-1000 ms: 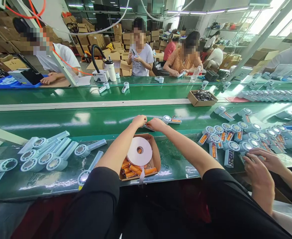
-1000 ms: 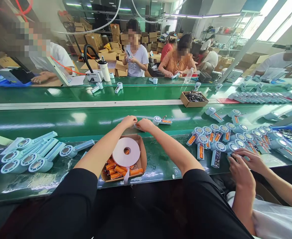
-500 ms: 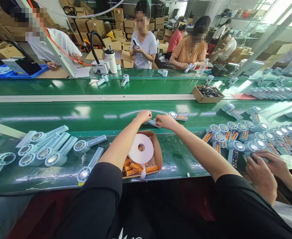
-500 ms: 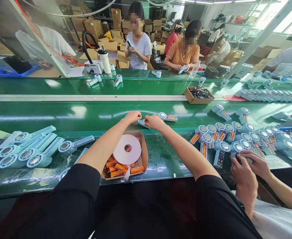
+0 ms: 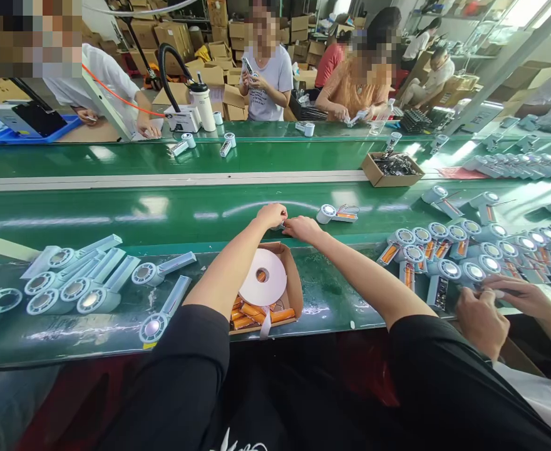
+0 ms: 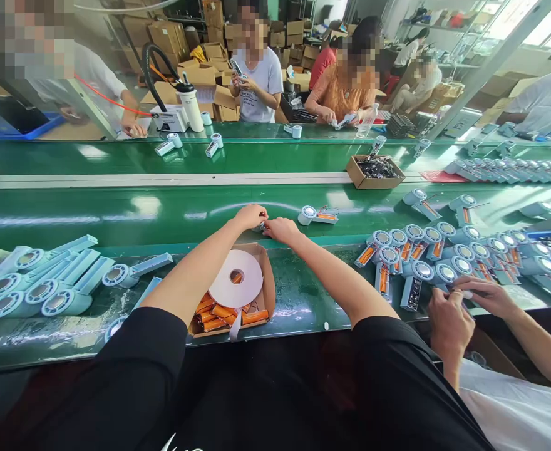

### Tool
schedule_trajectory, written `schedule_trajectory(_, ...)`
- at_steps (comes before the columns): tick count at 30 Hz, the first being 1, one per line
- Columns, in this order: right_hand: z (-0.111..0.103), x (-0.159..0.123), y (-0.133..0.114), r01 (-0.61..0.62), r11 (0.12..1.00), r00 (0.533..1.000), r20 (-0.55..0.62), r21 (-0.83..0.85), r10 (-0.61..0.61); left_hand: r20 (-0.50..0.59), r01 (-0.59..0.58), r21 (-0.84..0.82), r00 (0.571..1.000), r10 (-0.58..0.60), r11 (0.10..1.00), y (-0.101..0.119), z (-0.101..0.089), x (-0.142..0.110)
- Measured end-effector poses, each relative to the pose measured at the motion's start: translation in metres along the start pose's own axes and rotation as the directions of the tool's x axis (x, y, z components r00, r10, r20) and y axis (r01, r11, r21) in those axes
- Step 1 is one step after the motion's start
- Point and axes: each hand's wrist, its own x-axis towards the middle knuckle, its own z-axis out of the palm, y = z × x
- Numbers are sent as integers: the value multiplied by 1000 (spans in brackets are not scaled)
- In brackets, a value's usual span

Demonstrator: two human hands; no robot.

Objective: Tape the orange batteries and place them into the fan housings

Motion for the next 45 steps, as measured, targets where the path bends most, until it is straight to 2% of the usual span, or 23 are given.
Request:
schedule_trajectory(5,-12,5,7,-2,987,999,-52,162,10,-18,1,-3,1000,-1,1000,14,-5,2)
schedule_trajectory(7,-20,-4,11,-12,969,991,-128,246,45,-43,-4,-8,999,4,1000,22,-14,-2)
schedule_trajectory(9,-21,-27,13,-28,944,966,-236,330,111,-100,-16,-10,995,15,1000,28,-24,-17)
schedule_trajectory(11,-11,-63,15,-39,913,929,-321,406,182,-174,-43,-5,984,41,999,28,-32,-50)
schedule_trajectory(13,9,-108,16,-19,842,895,-366,539,254,-188,-143,10,972,142,990,21,-32,-98)
schedule_trajectory(14,20,-130,15,15,759,875,-376,651,306,-154,-220,17,963,220,975,16,-29,-126)
schedule_trajectory(16,35,-167,8,51,578,867,-323,815,380,19,-478,28,879,477,878,4,-20,-182)
schedule_trajectory(18,38,-186,-3,64,454,876,-267,889,401,113,-479,86,876,470,873,-9,-9,-226)
schedule_trajectory(21,20,-185,-23,118,425,888,-287,897,359,109,-354,184,935,339,917,-22,1,-262)
schedule_trajectory(23,4,-176,-36,177,446,897,-330,877,294,25,-316,203,948,318,927,-28,2,-274)
schedule_trajectory(25,-7,-170,-48,218,458,914,-345,862,215,-138,-291,200,937,321,936,-30,2,-285)
schedule_trajectory(28,-10,-175,-72,197,456,966,-252,868,63,-433,-214,193,857,279,958,-27,7,-309)
schedule_trajectory(30,-4,-182,-93,165,452,986,-134,877,-100,-552,-189,196,790,268,962,-24,13,-324)
schedule_trajectory(31,1,-186,-104,174,452,976,-92,875,-198,-588,-191,204,760,276,960,-23,16,-330)
schedule_trajectory(32,5,-189,-115,210,450,951,-73,868,-301,-622,-192,211,730,283,958,-23,19,-334)
schedule_trajectory(34,12,-193,-132,349,441,862,-100,827,-496,-697,-159,196,671,252,968,-25,22,-340)
schedule_trajectory(36,16,-193,-141,497,447,751,-111,744,-651,-762,-91,85,636,124,992,-30,24,-343)
schedule_trajectory(39,11,-183,-139,569,498,586,103,655,-804,-747,-40,-178,656,-108,983,-34,26,-349)
schedule_trajectory(40,7,-177,-135,567,540,573,173,622,-801,-729,-43,-233,669,-145,972,-34,27,-351)
schedule_trajectory(41,3,-169,-130,564,604,612,206,563,-764,-717,-49,-259,679,-158,965,-33,30,-352)
schedule_trajectory(42,0,-160,-125,555,684,691,196,473,-696,-714,-56,-258,683,-151,965,-31,32,-353)
schedule_trajectory(44,-3,-143,-116,486,847,856,78,216,-511,-723,-65,-212,681,-112,975,-27,40,-354)
schedule_trajectory(45,-1,-135,-114,436,895,898,26,91,-440,-726,-69,-182,682,-86,981,-24,44,-353)
